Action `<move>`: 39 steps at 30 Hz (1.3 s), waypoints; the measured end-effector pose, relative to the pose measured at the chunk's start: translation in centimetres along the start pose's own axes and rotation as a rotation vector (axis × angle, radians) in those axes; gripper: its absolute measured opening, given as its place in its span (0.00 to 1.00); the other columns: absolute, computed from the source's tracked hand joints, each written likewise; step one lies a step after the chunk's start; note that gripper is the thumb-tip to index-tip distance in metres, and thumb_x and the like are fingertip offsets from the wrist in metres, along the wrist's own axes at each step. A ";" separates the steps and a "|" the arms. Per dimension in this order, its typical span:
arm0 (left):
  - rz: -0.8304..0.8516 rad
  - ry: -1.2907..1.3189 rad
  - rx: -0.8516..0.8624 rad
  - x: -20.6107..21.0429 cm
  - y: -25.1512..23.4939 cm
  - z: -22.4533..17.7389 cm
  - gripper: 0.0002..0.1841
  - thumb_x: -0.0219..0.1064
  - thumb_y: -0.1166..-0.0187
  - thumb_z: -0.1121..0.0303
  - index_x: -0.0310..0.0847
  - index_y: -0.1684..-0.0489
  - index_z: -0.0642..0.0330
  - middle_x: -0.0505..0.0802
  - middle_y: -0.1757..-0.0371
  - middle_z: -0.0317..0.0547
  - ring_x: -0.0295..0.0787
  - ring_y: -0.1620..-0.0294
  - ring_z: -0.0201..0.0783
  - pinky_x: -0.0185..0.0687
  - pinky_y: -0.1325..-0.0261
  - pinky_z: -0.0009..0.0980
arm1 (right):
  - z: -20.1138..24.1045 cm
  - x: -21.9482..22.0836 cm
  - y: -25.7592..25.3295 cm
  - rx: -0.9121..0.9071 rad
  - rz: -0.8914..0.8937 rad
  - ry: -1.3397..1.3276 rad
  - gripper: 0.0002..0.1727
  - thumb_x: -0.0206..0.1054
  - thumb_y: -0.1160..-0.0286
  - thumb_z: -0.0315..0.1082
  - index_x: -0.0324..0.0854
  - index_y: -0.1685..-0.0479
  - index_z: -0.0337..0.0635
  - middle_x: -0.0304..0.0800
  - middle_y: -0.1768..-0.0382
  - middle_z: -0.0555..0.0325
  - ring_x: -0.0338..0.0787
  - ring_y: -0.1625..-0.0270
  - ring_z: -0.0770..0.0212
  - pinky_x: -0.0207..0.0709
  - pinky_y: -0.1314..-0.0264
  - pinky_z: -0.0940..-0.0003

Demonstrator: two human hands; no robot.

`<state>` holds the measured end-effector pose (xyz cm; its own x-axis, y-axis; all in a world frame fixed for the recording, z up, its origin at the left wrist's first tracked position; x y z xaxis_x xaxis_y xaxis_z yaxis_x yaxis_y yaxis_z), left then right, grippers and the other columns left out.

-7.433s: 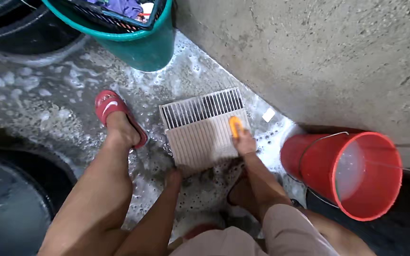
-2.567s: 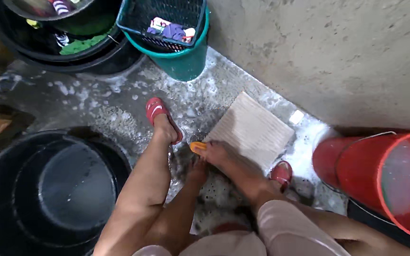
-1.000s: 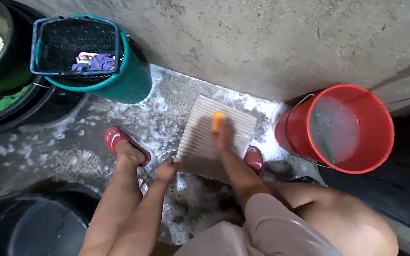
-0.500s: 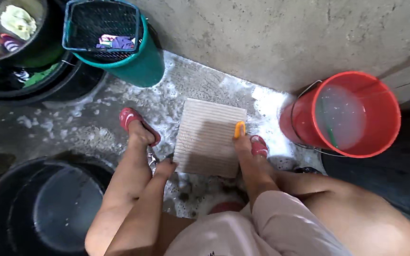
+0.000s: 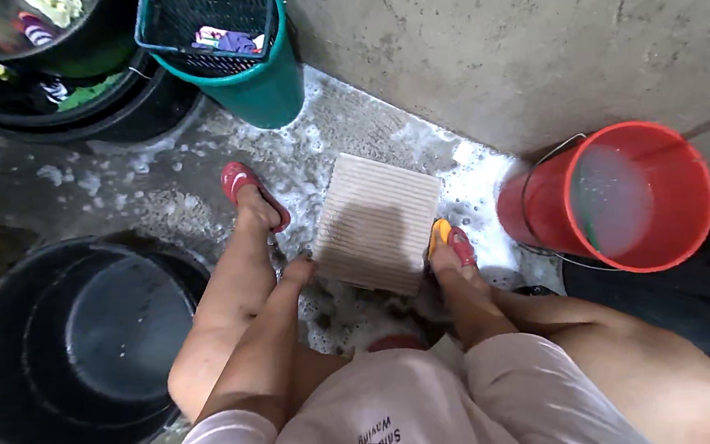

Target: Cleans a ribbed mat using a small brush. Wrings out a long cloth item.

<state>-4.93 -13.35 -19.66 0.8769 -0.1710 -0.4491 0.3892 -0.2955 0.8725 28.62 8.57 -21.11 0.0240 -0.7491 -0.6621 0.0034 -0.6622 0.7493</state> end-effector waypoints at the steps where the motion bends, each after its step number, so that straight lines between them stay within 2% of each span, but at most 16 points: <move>1: 0.003 -0.019 0.007 0.4 -0.4 -0.1 0.26 0.63 0.15 0.53 0.79 0.29 0.65 0.87 0.33 0.65 0.86 0.33 0.60 0.78 0.29 0.61 | 0.3 -0.2 0.1 0.012 0.000 -0.010 0.43 0.56 0.15 0.49 0.39 0.02 0.62 0.84 0.28 0.40 0.87 0.28 0.40 0.80 0.29 0.38; 5: 0.014 -0.103 0.025 0.9 -0.2 -1.4 0.27 0.62 0.16 0.51 0.81 0.31 0.66 0.87 0.33 0.65 0.84 0.31 0.62 0.75 0.27 0.63 | 10.0 4.3 6.1 -0.443 0.051 -0.113 0.39 0.56 0.14 0.33 0.46 0.03 0.57 0.78 0.22 0.40 0.85 0.27 0.41 0.80 0.27 0.42; 7: 0.009 -0.066 0.037 0.8 0.0 -1.4 0.27 0.61 0.15 0.51 0.80 0.30 0.67 0.87 0.33 0.66 0.85 0.31 0.62 0.76 0.27 0.63 | 14.5 7.9 10.0 -0.701 0.180 -0.321 0.37 0.55 0.11 0.33 0.51 0.04 0.67 0.74 0.17 0.44 0.82 0.22 0.42 0.77 0.22 0.40; 8: 0.005 -0.027 0.041 0.8 -0.2 -1.2 0.27 0.61 0.14 0.51 0.79 0.30 0.67 0.87 0.33 0.66 0.85 0.32 0.62 0.77 0.28 0.62 | 15.8 9.0 11.6 -0.766 0.277 -0.366 0.35 0.53 0.08 0.35 0.50 0.04 0.70 0.73 0.15 0.46 0.80 0.20 0.43 0.75 0.19 0.39; 10: -0.014 0.017 0.026 1.1 -0.3 -0.6 0.26 0.61 0.14 0.53 0.79 0.30 0.67 0.88 0.34 0.65 0.86 0.33 0.61 0.78 0.29 0.61 | 15.7 10.5 12.4 -0.853 0.301 -0.166 0.47 0.60 0.14 0.32 0.34 0.02 0.72 0.79 0.23 0.38 0.88 0.32 0.36 0.82 0.34 0.34; 13: -0.088 0.014 0.004 0.8 0.4 -1.0 0.25 0.59 0.13 0.54 0.79 0.30 0.66 0.87 0.32 0.66 0.83 0.29 0.62 0.74 0.26 0.63 | 9.0 9.0 10.0 -0.687 0.203 -0.078 0.44 0.60 0.15 0.31 0.41 0.02 0.66 0.75 0.17 0.44 0.84 0.24 0.41 0.77 0.24 0.39; 15: -0.178 0.065 0.020 0.0 1.2 -2.0 0.23 0.59 0.13 0.57 0.79 0.30 0.66 0.87 0.32 0.66 0.82 0.28 0.63 0.73 0.27 0.65 | 2.3 7.2 7.1 -0.337 0.163 -0.214 0.30 0.54 0.08 0.40 0.60 0.08 0.50 0.79 0.21 0.42 0.81 0.21 0.44 0.72 0.18 0.44; 16: -0.217 0.085 0.055 -0.5 1.9 -2.8 0.23 0.58 0.13 0.57 0.78 0.29 0.65 0.86 0.32 0.66 0.82 0.28 0.62 0.74 0.27 0.64 | -1.0 7.0 5.6 -0.183 0.163 -0.221 0.30 0.52 0.08 0.43 0.60 0.10 0.42 0.79 0.22 0.38 0.80 0.21 0.43 0.72 0.18 0.44; 19: -0.266 0.053 0.341 -1.8 4.5 -8.0 0.22 0.56 0.10 0.57 0.79 0.32 0.65 0.87 0.32 0.63 0.83 0.29 0.58 0.74 0.24 0.60 | -3.3 7.1 3.6 -0.173 0.154 -0.184 0.36 0.60 0.15 0.49 0.66 0.17 0.29 0.81 0.29 0.28 0.83 0.27 0.34 0.74 0.25 0.36; 21: -0.235 0.057 0.566 -1.9 7.7 -12.5 0.20 0.58 0.11 0.59 0.81 0.34 0.66 0.88 0.35 0.61 0.85 0.32 0.55 0.75 0.25 0.57 | 1.6 3.1 6.0 -0.328 0.268 -0.062 0.35 0.64 0.17 0.51 0.72 0.20 0.33 0.79 0.25 0.32 0.77 0.21 0.34 0.69 0.20 0.32; 24: -0.269 0.228 0.844 -2.6 13.4 -17.6 0.14 0.62 0.17 0.63 0.84 0.47 0.64 0.89 0.46 0.56 0.87 0.45 0.46 0.83 0.39 0.48 | 8.4 -5.4 8.5 -0.467 0.148 -0.159 0.51 0.76 0.33 0.40 0.53 0.06 0.46 0.70 0.18 0.33 0.75 0.19 0.33 0.72 0.22 0.31; 28: -0.225 0.581 0.997 -5.5 22.0 -23.0 0.13 0.60 0.21 0.65 0.79 0.47 0.63 0.72 0.15 0.52 0.75 0.20 0.43 0.79 0.26 0.46 | 9.8 -18.0 12.3 -0.603 -0.040 -0.334 0.59 0.80 0.43 0.27 0.49 0.04 0.51 0.72 0.20 0.32 0.79 0.23 0.32 0.75 0.27 0.31; 31: -0.125 0.751 1.094 -8.1 29.4 -26.2 0.09 0.50 0.14 0.68 0.70 0.45 0.60 0.80 0.20 0.46 0.85 0.31 0.40 0.84 0.36 0.44 | 9.7 -24.9 16.6 -0.853 -0.220 -0.256 0.76 0.89 0.57 0.25 0.35 0.01 0.53 0.47 0.08 0.32 0.64 0.13 0.28 0.68 0.21 0.27; 34: -0.217 0.622 1.200 -11.7 35.4 -28.1 0.10 0.51 0.17 0.64 0.72 0.49 0.60 0.88 0.31 0.50 0.88 0.35 0.41 0.85 0.38 0.44 | 10.2 -29.3 22.4 -1.227 -0.328 -0.411 0.82 0.94 0.60 0.40 0.30 0.02 0.44 0.27 0.04 0.36 0.39 0.03 0.36 0.47 0.06 0.33; 37: -0.406 0.470 1.219 -13.6 40.7 -29.7 0.08 0.54 0.17 0.64 0.75 0.58 0.57 0.91 0.59 0.42 0.88 0.56 0.35 0.85 0.51 0.39 | 10.8 -30.6 26.0 -1.566 -0.439 -0.832 0.83 0.94 0.65 0.40 0.31 0.04 0.33 0.39 0.05 0.34 0.48 0.04 0.42 0.51 0.04 0.45; 39: -0.530 0.394 1.214 -13.7 42.9 -30.8 0.08 0.57 0.16 0.64 0.76 0.59 0.57 0.87 0.68 0.40 0.84 0.65 0.34 0.82 0.58 0.38 | 11.0 -31.5 28.0 -1.659 -0.443 -1.087 0.70 0.89 0.62 0.29 0.44 0.08 0.27 0.66 0.16 0.31 0.71 0.15 0.47 0.68 0.13 0.56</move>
<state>8.43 5.25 29.88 0.8032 0.4321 -0.4101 0.3890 -0.9018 -0.1884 16.93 13.38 20.53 -0.7221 -0.6913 -0.0264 0.5821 -0.5865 -0.5632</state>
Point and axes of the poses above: each hand's wrist, its own y-axis away from the middle knuckle, its own x-axis out of the palm, z = x × y, the point moved 5 cm from there along -y, towards the middle knuckle
